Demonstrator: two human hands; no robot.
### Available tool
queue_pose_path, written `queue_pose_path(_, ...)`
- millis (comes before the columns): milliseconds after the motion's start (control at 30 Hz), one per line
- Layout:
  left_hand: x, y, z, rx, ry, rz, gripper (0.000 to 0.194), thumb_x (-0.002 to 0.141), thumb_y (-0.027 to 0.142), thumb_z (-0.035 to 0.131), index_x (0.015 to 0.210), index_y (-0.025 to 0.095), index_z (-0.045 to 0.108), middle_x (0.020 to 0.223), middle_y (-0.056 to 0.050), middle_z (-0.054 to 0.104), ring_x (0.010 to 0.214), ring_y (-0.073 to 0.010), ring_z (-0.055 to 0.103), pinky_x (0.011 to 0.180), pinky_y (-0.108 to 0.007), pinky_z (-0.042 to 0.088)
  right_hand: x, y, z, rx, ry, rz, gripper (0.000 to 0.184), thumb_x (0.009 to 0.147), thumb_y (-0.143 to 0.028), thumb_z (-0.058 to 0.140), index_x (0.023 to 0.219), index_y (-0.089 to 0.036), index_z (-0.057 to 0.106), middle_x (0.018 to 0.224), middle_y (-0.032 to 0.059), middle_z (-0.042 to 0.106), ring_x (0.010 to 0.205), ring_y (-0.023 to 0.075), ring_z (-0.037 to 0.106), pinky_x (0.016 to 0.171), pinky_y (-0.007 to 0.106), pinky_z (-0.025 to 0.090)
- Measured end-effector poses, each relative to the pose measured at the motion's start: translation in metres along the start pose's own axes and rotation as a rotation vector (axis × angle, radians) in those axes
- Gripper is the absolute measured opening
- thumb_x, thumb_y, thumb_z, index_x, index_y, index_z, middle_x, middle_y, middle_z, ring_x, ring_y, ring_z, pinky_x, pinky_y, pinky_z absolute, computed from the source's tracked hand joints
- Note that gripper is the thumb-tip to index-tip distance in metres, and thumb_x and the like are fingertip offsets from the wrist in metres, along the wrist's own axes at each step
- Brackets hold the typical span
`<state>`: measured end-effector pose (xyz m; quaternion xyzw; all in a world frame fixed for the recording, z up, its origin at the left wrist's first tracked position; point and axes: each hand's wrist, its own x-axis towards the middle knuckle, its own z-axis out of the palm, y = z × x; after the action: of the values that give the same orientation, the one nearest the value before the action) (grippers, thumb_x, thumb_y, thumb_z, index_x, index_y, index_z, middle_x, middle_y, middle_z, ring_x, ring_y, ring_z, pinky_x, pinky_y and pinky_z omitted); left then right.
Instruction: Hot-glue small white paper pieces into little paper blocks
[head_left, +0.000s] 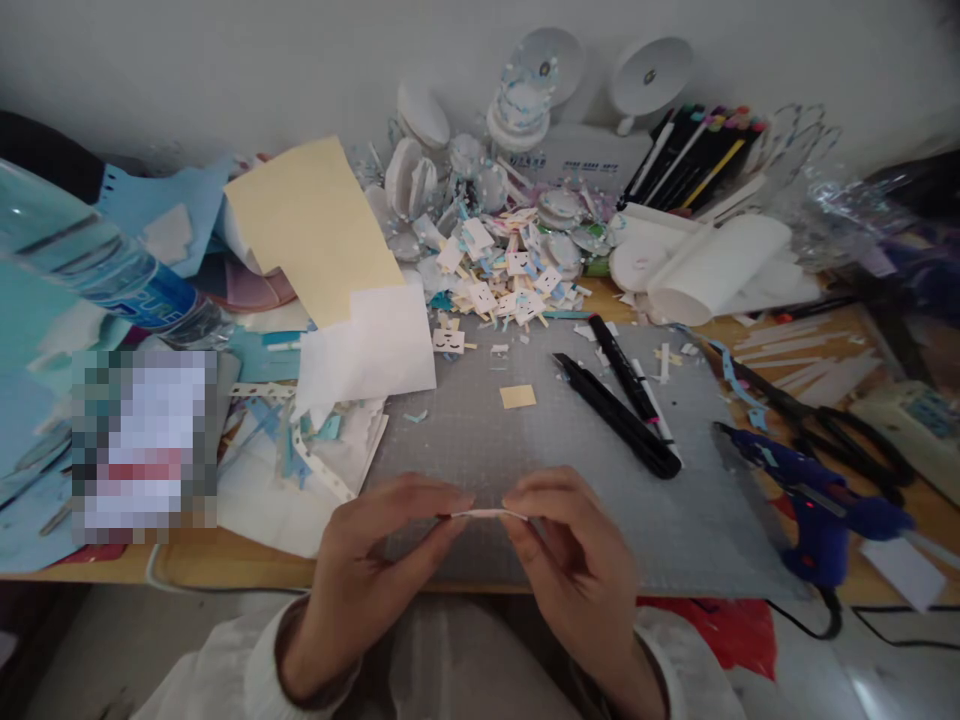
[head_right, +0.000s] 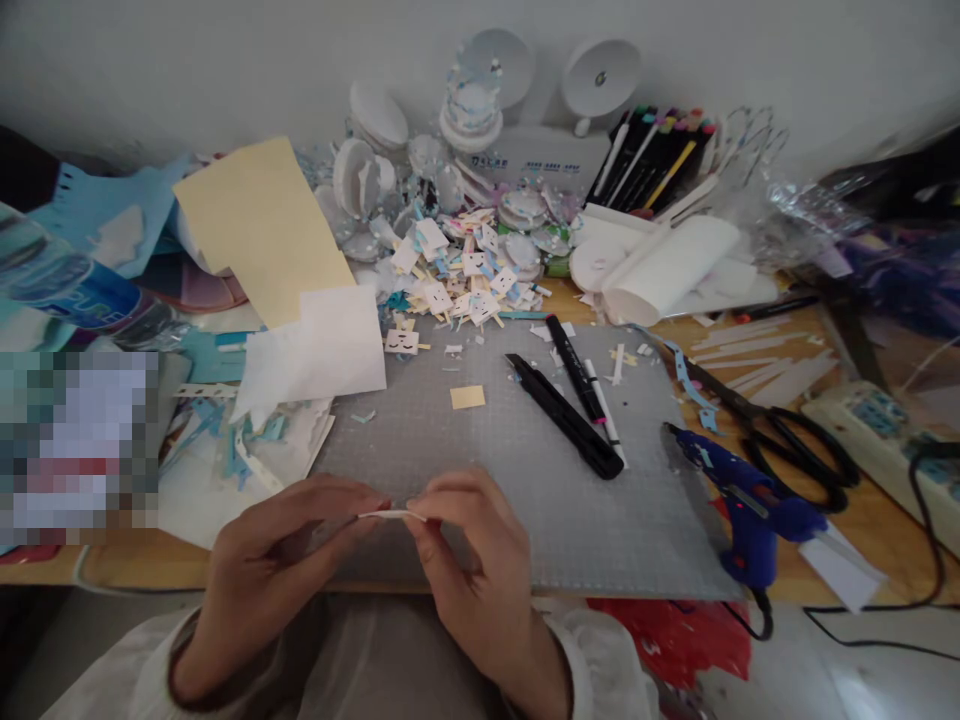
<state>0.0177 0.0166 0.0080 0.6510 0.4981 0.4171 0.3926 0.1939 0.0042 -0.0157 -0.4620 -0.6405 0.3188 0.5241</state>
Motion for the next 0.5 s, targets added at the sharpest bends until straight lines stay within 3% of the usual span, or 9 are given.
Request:
queue_pose_path(133,0.002,-0.002,-0.007,0.231,-0.019,0.31,0.027,0.078,0.005,0.066,0.095,0.025,0.072,0.103,-0.004,0.073,0.095,-0.0189,0.067,0.085,-0.03,0.052,0.003,-0.004,-0.009,-0.171,-0.024,-0.287,0.032,0.083,-0.003,0.06,0.104,-0.028,0.063,0.09,0.0015,0.062,0.081,0.0146,0.06,0.07,0.028,0.054)
queue_pose_path(200,0.003,-0.002,-0.01,0.325,-0.026,0.441,0.029,0.077,0.006,0.067,0.098,0.026,0.07,0.102,-0.003,0.074,0.096,-0.0208,0.066,0.087,-0.035,0.049,0.003,-0.008,-0.01,-0.184,-0.006,-0.312,0.032,0.08,-0.003,0.064,0.1,-0.029,0.065,0.087,0.0002,0.064,0.079,0.014,0.062,0.069,0.026,0.055)
queue_pose_path(300,0.003,-0.002,-0.013,0.415,-0.044,0.573,0.031,0.079,0.008,0.067,0.104,0.027,0.067,0.094,-0.001,0.077,0.088,-0.0198,0.067,0.085,-0.036,0.047,0.001,-0.012,-0.009,-0.115,0.032,-0.235,0.027,0.08,-0.006,0.067,0.097,-0.027,0.066,0.083,0.0,0.066,0.075,0.0139,0.064,0.065,0.023,0.055)
queue_pose_path(400,0.004,0.0,-0.013,0.396,-0.074,0.581,0.03,0.082,0.009,0.063,0.106,0.027,0.065,0.095,-0.001,0.077,0.087,-0.0196,0.068,0.086,-0.036,0.046,0.001,-0.011,-0.009,-0.115,-0.015,-0.243,0.026,0.082,-0.007,0.066,0.099,-0.026,0.065,0.081,0.0007,0.067,0.073,0.0141,0.064,0.065,0.023,0.056)
queue_pose_path(500,0.006,0.0,-0.01,0.269,-0.164,0.451,0.026,0.083,0.007,0.061,0.102,0.025,0.065,0.09,-0.001,0.075,0.082,-0.0174,0.066,0.08,-0.031,0.048,-0.001,-0.004,-0.017,-0.175,-0.118,-0.279,0.032,0.083,-0.006,0.063,0.108,-0.026,0.063,0.084,0.0017,0.066,0.073,0.0143,0.064,0.066,0.025,0.055)
